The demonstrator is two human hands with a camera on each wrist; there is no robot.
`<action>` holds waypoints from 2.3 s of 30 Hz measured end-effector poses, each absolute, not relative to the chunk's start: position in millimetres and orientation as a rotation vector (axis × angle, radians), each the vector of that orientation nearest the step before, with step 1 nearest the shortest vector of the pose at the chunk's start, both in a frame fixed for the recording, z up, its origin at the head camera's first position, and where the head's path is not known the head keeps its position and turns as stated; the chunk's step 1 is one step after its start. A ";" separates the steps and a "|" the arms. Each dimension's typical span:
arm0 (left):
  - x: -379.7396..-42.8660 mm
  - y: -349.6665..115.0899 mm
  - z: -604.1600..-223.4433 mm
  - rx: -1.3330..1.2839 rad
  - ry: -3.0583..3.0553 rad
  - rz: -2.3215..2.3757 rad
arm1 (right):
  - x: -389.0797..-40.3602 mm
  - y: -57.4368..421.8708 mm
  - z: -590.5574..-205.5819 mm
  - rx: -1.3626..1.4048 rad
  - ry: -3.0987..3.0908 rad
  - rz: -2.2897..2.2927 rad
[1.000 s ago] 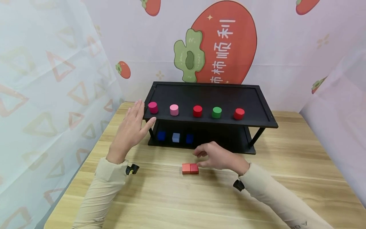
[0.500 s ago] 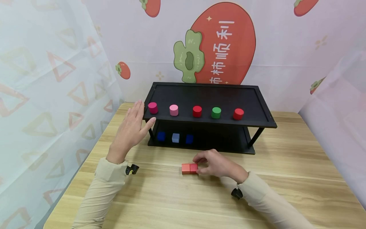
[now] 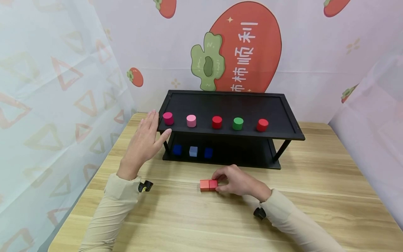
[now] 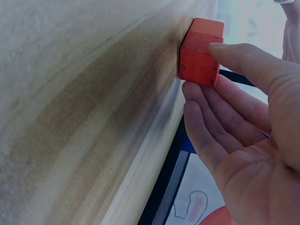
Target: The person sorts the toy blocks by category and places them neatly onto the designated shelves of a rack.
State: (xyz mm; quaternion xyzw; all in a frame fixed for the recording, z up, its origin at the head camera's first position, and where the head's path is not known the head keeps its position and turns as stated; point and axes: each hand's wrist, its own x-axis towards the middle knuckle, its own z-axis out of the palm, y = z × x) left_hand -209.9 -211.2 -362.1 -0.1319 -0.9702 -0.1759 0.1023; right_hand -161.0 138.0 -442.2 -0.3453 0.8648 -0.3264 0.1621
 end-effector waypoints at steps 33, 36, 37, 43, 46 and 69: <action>-208.2 -211.6 -359.4 -0.397 -2.878 -0.504 | -215.2 173.0 -420.8 -0.827 2.654 -0.953; -207.8 -211.6 -359.5 -0.397 -2.878 -0.501 | -222.9 176.0 -424.3 -0.767 2.662 -0.978; -207.7 -211.5 -359.6 -0.396 -2.877 -0.500 | -225.5 176.7 -425.5 -0.754 2.662 -0.986; -208.2 -211.4 -360.4 -0.385 -2.871 -0.497 | -239.8 178.6 -432.1 -0.728 2.666 -0.995; -208.4 -210.9 -360.6 -0.385 -2.870 -0.508 | -245.4 179.2 -435.2 -0.669 2.659 -1.002; -209.1 -210.5 -361.0 -0.383 -2.868 -0.520 | -249.1 177.9 -434.1 -0.647 2.658 -0.957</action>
